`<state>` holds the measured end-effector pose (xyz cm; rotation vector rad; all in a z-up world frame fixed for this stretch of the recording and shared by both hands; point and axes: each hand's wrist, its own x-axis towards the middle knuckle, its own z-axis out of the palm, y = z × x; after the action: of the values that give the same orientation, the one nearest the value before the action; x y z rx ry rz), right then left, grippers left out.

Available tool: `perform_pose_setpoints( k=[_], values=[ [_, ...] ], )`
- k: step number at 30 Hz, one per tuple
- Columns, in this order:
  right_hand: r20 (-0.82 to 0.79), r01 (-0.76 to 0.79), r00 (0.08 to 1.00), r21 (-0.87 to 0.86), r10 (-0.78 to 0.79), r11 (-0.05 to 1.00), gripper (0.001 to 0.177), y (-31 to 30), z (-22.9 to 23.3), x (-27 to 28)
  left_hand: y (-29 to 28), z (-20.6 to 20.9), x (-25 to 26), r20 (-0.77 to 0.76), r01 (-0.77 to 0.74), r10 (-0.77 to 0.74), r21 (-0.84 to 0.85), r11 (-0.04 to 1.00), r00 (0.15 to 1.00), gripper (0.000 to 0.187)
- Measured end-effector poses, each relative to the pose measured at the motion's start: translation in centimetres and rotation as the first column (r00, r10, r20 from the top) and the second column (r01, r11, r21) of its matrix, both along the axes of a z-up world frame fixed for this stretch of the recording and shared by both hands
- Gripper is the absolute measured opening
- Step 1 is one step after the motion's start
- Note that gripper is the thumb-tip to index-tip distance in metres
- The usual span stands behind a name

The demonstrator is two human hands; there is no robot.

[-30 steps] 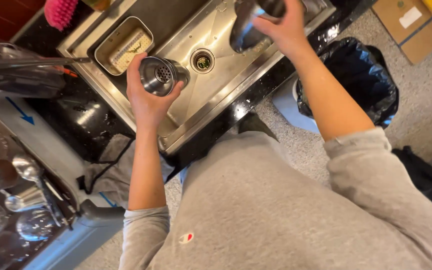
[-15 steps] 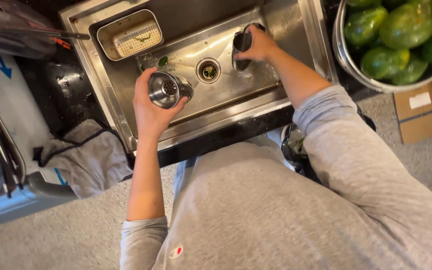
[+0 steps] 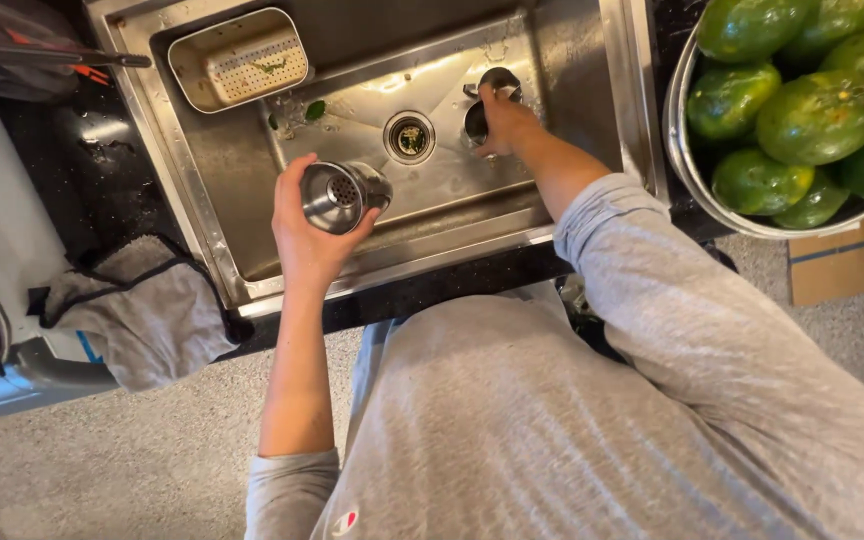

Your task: The person washes a clear glass pitcher and two metal shakers in a stainless steel sink using a purple sponge and running water. They rinse the items thoroughly and place them on a drying rack. The person also briefly handles a small glass jar containing a dark liquid.

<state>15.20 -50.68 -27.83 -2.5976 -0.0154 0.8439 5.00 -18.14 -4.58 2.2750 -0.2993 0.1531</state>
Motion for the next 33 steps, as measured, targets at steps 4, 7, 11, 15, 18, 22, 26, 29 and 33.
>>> perform_pose_setpoints(
  k=[4,7,11,15,18,22,26,29,33],
  values=[
    [-0.043,-0.056,0.998,-0.068,0.053,0.996,0.109,0.4,1.2,-0.5,-0.5,-0.3,1.0,-0.026,0.032,-0.032,-0.020,0.999,0.999,0.084],
    [-0.069,-0.210,0.977,-0.131,0.202,0.969,0.117,1.2,1.3,-0.5,-1.0,0.0,1.7,-0.041,0.067,-0.068,-0.021,0.998,0.997,0.084],
    [-0.036,-0.232,0.973,-0.209,0.229,0.950,0.116,1.2,3.5,-0.6,-1.1,-0.2,2.7,-0.039,0.138,-0.139,-0.046,0.989,0.989,0.085],
    [0.013,-0.193,0.981,-0.117,0.196,0.974,0.118,2.8,9.2,-2.1,-0.4,0.4,3.0,-0.043,0.207,-0.210,-0.066,0.976,0.977,0.087],
    [0.262,-0.198,0.956,0.245,0.132,0.949,0.112,5.0,15.0,-3.6,-0.3,0.2,4.5,-0.015,0.255,-0.258,-0.101,0.962,0.966,0.089],
    [0.354,-0.238,0.935,0.665,-0.019,0.708,0.114,10.1,20.5,-7.8,-0.7,1.0,5.2,-0.016,0.349,-0.355,-0.149,0.925,0.935,0.091],
    [0.178,0.052,0.945,0.748,-0.276,0.661,0.096,10.9,18.3,-9.4,0.0,2.6,6.7,-0.030,0.377,-0.395,-0.245,0.893,0.918,0.089],
    [0.376,-0.032,0.816,0.788,-0.440,0.615,0.100,9.8,15.9,-11.5,1.5,2.4,7.9,-0.006,0.364,-0.406,-0.435,0.824,0.914,0.084],
    [0.586,-0.054,0.644,0.676,-0.492,0.735,0.099,8.9,16.7,-12.6,2.8,2.1,9.5,-0.063,0.273,-0.437,-0.698,0.662,0.897,0.081]
  ],
)
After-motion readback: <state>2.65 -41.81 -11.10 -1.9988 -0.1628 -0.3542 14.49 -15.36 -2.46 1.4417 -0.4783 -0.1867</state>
